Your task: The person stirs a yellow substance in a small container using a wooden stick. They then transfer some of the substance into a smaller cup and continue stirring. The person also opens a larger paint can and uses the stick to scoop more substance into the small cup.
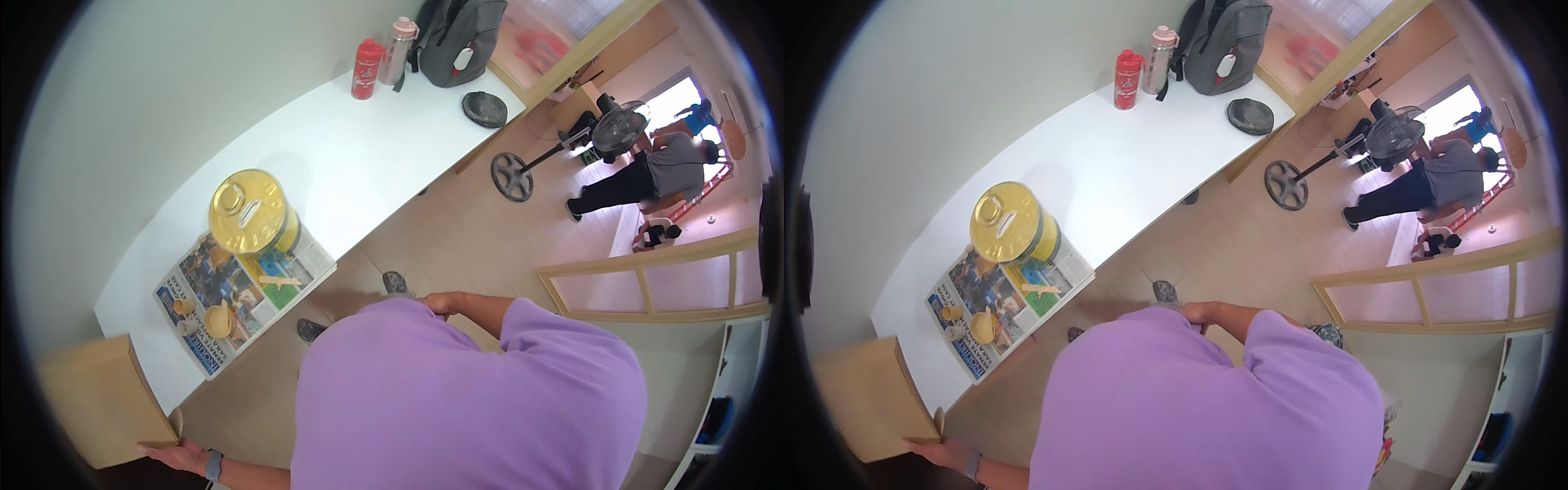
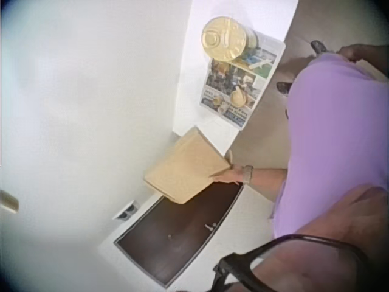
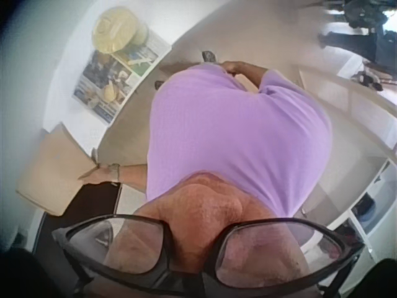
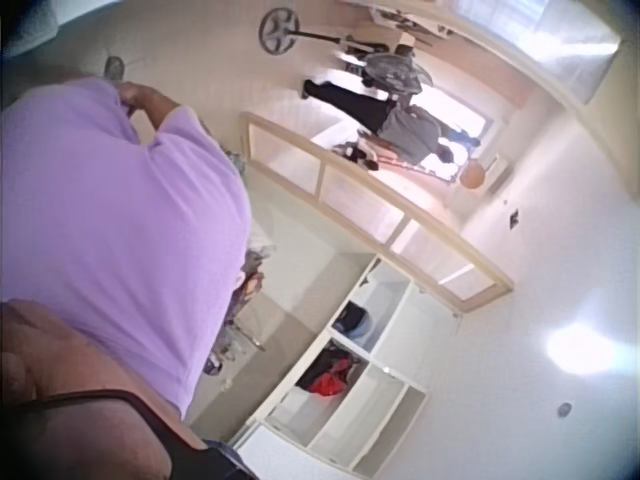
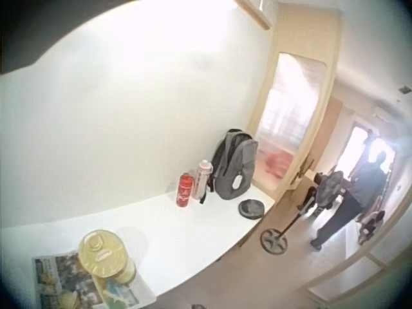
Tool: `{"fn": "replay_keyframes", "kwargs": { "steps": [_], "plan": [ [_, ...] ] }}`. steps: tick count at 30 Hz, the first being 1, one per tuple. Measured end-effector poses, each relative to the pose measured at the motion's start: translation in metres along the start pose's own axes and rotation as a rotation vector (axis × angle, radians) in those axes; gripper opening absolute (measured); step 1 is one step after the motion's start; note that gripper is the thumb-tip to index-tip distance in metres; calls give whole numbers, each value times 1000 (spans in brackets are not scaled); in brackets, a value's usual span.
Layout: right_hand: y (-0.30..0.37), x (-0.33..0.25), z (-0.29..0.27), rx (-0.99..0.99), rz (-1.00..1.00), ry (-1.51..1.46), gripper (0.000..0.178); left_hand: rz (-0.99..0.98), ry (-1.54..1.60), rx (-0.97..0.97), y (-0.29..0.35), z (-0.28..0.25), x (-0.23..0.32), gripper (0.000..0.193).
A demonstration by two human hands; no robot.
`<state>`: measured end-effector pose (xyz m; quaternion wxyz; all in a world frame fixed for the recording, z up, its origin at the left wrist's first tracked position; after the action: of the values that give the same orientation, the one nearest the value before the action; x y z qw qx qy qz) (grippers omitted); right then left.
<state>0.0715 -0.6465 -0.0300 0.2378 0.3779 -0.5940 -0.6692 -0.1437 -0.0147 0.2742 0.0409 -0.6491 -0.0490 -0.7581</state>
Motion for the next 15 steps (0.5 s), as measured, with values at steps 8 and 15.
{"fn": "replay_keyframes", "kwargs": {
  "steps": [8,15],
  "plan": [
    [-54,112,-101,6,-70,-288,75,-128,3,-999,284,165,-36,72],
    [-35,186,-113,9,-254,-412,84,-922,-184,-1322,525,323,-183,48]
  ]
}}
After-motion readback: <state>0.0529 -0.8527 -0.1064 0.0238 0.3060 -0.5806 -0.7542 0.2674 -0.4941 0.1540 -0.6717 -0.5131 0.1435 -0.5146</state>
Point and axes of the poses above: each hand's wrist, its own y-axis away from the middle knuckle, its own z-axis out of the palm, x = y × z, the point moved 3 cm from there along -y, towards the middle knuckle, and after that the axes turned 5 degrees about x, right-handed, at the moved point
